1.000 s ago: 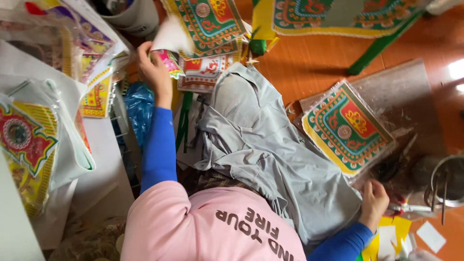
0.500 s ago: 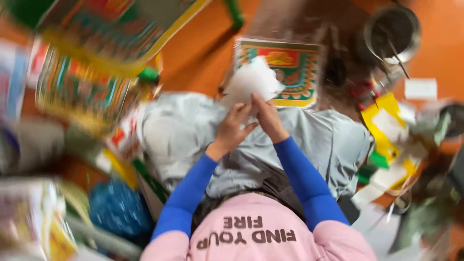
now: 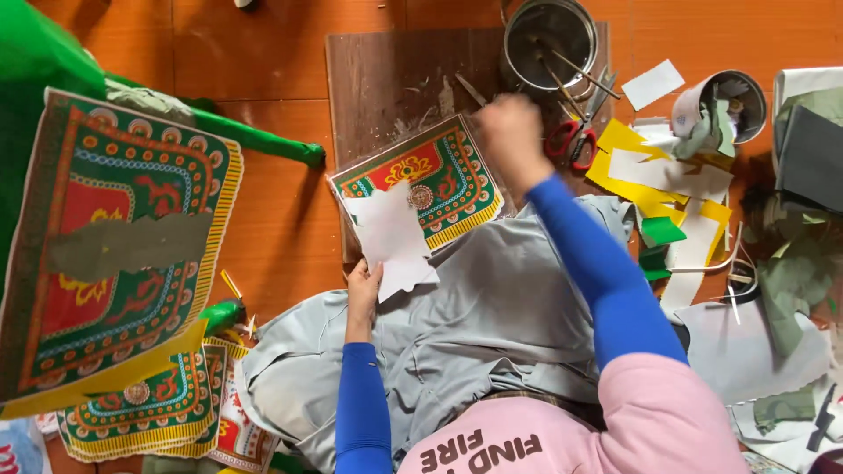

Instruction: Decorating a green paper craft horse with colorful printed patterns and gold foil.

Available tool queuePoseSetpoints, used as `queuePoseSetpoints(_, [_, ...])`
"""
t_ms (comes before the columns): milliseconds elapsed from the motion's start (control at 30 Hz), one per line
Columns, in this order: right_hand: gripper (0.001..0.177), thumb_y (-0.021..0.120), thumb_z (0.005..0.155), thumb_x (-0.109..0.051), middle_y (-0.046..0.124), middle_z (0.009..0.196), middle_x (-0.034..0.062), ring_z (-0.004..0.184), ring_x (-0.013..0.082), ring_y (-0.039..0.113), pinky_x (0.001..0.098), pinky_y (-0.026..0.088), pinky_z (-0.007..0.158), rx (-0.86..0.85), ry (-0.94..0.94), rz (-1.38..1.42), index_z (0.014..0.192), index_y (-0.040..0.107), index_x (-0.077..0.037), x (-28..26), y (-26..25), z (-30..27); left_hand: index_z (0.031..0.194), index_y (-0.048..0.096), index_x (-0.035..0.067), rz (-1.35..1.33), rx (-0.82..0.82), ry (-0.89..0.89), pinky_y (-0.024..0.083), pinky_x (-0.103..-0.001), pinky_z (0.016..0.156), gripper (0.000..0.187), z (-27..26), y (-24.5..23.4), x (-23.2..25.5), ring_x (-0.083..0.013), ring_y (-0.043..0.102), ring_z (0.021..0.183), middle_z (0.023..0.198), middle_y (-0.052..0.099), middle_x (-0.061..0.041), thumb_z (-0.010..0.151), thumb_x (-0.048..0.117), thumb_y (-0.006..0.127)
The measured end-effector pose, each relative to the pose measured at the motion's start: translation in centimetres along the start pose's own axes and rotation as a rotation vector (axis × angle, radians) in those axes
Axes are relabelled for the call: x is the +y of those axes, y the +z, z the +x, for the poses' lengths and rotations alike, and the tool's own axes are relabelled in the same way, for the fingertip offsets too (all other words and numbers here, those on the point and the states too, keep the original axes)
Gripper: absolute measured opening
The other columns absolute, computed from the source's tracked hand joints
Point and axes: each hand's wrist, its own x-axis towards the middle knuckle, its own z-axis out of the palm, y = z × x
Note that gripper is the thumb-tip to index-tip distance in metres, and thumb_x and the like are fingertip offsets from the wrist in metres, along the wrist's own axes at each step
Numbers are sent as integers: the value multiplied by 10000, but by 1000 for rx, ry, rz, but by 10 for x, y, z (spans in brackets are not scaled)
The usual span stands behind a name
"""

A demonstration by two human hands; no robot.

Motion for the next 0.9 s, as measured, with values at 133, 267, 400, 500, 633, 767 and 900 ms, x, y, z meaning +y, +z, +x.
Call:
queuePoseSetpoints(133, [21, 694, 828, -145, 615, 899, 136, 892, 347, 631, 478, 489, 654, 415, 111, -1003, 828, 694, -124, 85, -44, 6, 1148, 614, -51, 2, 48, -20, 454, -295, 729, 187, 20, -22, -32, -137, 575, 835, 1004, 660, -60, 1058, 107, 656])
queuePoseSetpoints(267, [218, 659, 845, -38, 606, 998, 245, 823, 422, 642, 516, 523, 639, 303, 321, -741, 1041, 744, -83, 68, -65, -26, 1196, 613, -21, -40, 72, 0, 498, -268, 771, 213, 8, -3, -5, -104, 584, 864, 1038, 676, -44, 1011, 77, 649])
queuePoseSetpoints(400, [421, 661, 891, -21, 620, 946, 211, 865, 372, 644, 479, 560, 774, 397, 307, -537, 1279, 765, -145, 70, -35, -52, 1217, 575, -20, -24, 53, 30, 514, -260, 877, 250, -1, 6, 10, -111, 628, 988, 1137, 685, -58, 984, 52, 628])
queuePoseSetpoints(500, [473, 736, 851, -82, 682, 884, 63, 777, 185, 640, 367, 532, 659, 387, 458, 120, 1321, 682, -82, 60, -21, -46, 1268, 563, -39, -37, 36, 67, 510, -277, 911, 311, -3, 10, 15, -136, 640, 1025, 1182, 687, -83, 968, 26, 614])
queuePoseSetpoints(633, [312, 600, 979, -149, 611, 796, -13, 602, 95, 523, 246, 364, 466, 247, 841, 1038, 1278, 671, -97, 86, -11, -40, 1368, 536, -52, -86, -12, 129, 492, -280, 980, 389, 0, 16, 19, -134, 621, 1102, 1254, 666, -78, 990, 30, 578])
queuePoseSetpoints(767, [276, 545, 1105, -184, 589, 825, -2, 609, 72, 521, 227, 394, 486, 231, 822, 1060, 1233, 679, 21, 109, 4, -48, 1416, 522, -55, -61, -40, 206, 452, -309, 1049, 417, 24, 20, -4, -160, 575, 1194, 1328, 628, -83, 1014, 45, 571])
queuePoseSetpoints(900, [280, 513, 1130, -241, 578, 766, 20, 559, 81, 494, 236, 337, 448, 147, 727, 1003, 1237, 673, -38, 32, 12, -77, 1441, 492, -47, -223, -57, 204, 417, -326, 1116, 433, 36, 17, -30, -185, 551, 1287, 1397, 602, -97, 1023, 47, 553])
